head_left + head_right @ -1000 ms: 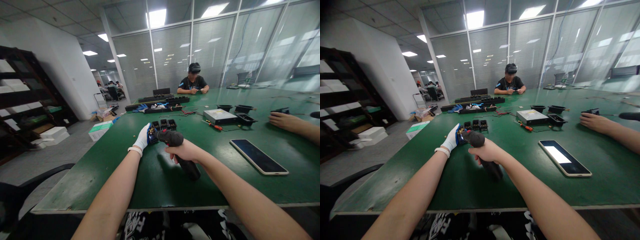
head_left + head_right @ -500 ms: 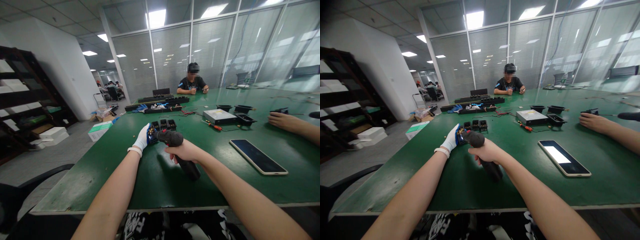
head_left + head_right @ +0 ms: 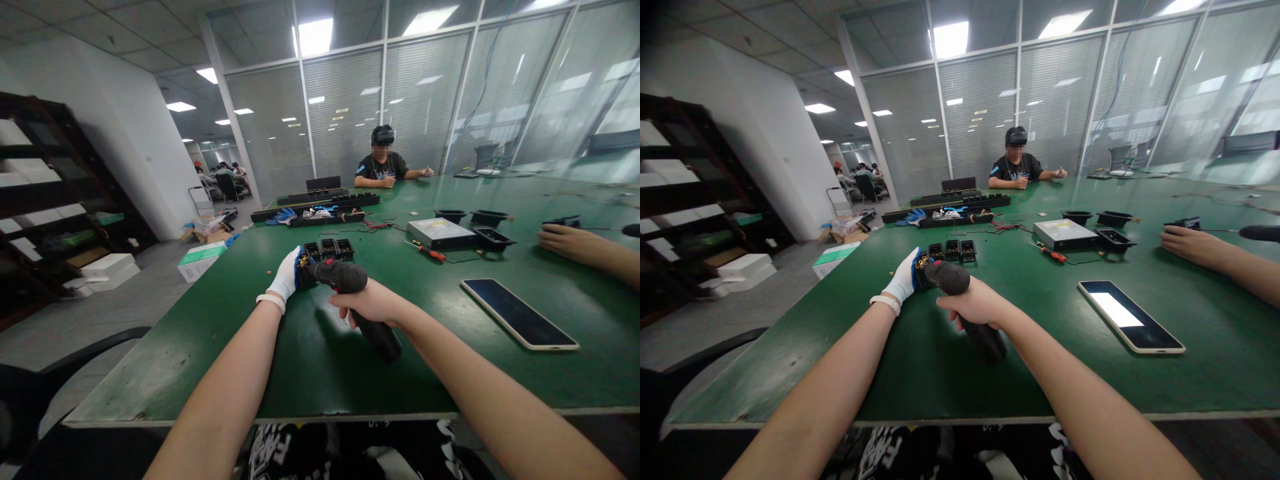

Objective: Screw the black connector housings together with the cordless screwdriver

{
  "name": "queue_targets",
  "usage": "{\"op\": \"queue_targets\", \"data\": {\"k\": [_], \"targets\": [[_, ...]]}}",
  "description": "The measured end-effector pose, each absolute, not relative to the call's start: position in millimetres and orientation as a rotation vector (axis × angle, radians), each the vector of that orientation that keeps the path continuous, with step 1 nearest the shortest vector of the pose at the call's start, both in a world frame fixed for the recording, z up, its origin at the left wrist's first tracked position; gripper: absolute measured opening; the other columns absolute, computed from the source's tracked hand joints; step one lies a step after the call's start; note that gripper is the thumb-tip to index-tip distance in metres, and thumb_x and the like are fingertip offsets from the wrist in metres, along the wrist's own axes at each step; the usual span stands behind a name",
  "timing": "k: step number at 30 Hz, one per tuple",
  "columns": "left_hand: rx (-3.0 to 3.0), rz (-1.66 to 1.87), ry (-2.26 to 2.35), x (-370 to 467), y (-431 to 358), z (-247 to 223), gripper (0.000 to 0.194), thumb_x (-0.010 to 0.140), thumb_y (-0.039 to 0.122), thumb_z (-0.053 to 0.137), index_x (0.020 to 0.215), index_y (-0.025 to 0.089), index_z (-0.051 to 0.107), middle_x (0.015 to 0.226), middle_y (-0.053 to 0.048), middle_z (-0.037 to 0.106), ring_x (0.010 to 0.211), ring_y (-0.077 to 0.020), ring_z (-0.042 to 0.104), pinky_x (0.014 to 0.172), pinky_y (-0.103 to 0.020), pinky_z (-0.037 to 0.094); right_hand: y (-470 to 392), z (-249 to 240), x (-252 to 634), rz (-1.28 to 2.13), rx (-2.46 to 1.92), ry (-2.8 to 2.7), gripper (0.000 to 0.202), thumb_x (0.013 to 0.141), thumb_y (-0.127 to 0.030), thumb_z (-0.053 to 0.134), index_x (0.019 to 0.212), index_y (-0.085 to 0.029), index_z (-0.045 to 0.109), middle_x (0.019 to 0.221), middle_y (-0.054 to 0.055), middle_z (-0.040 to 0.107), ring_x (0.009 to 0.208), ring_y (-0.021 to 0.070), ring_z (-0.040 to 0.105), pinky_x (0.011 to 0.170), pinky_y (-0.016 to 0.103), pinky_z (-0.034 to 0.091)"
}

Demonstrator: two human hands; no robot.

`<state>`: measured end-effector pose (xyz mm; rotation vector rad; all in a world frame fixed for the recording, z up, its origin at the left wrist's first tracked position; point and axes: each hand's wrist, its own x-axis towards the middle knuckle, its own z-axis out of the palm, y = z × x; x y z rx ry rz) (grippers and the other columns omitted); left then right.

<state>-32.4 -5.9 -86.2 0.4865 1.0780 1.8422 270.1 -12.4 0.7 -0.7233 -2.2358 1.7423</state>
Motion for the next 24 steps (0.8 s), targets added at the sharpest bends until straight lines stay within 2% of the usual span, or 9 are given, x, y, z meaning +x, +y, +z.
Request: {"op": "queue_targets", "data": {"k": [7, 14, 19, 24], "targets": [[0.418, 1.862, 1.086, -26.7, -8.5, -80.4, 0.045, 0.116, 0.05, 0.071, 0.144, 0.015, 0.083, 0.115, -0.015, 0.092, 0.11, -0.0345, 0.091, 0.115, -0.048, 0.068, -12.5, 0.7, 268.8, 1.708, -0.734, -2.258, 0.038, 0.103, -0.009, 0.075, 0.068, -0.019, 0.066, 0.056, 0.0, 0.069, 0.048, 0.0142, 0.065, 0.049, 0.023, 0.049], [0.435, 1.849, 1.089, -28.0, -7.5, -81.4, 0.051, 0.113, 0.051, 0.076, 0.148, 0.014, 0.08, 0.118, -0.017, 0.091, 0.109, -0.0348, 0.091, 0.112, -0.048, 0.069, -12.6, 1.5, 269.6, 1.69, -0.746, -2.273, 0.043, 0.104, -0.01, 0.075, 0.063, -0.019, 0.066, 0.056, 0.001, 0.07, 0.047, 0.0134, 0.064, 0.05, 0.023, 0.049], [0.45, 1.854, 1.077, -25.9, -8.6, -79.8, 0.055, 0.115, 0.051, 0.073, 0.155, 0.014, 0.077, 0.123, -0.016, 0.091, 0.112, -0.0338, 0.09, 0.114, -0.048, 0.068, -13.8, 1.8, 269.4, 1.687, -0.746, -2.269, 0.041, 0.102, -0.01, 0.076, 0.063, -0.019, 0.066, 0.056, 0.001, 0.07, 0.047, 0.0142, 0.064, 0.051, 0.024, 0.05], [0.451, 1.841, 1.056, -27.5, -8.0, -81.9, 0.053, 0.116, 0.05, 0.07, 0.153, 0.014, 0.079, 0.125, -0.018, 0.091, 0.115, -0.0351, 0.089, 0.115, -0.049, 0.067, -13.3, 1.6, 269.6, 1.688, -0.737, -2.266, 0.038, 0.102, -0.011, 0.076, 0.066, -0.019, 0.066, 0.055, 0.001, 0.07, 0.047, 0.0138, 0.063, 0.051, 0.023, 0.05]]}}
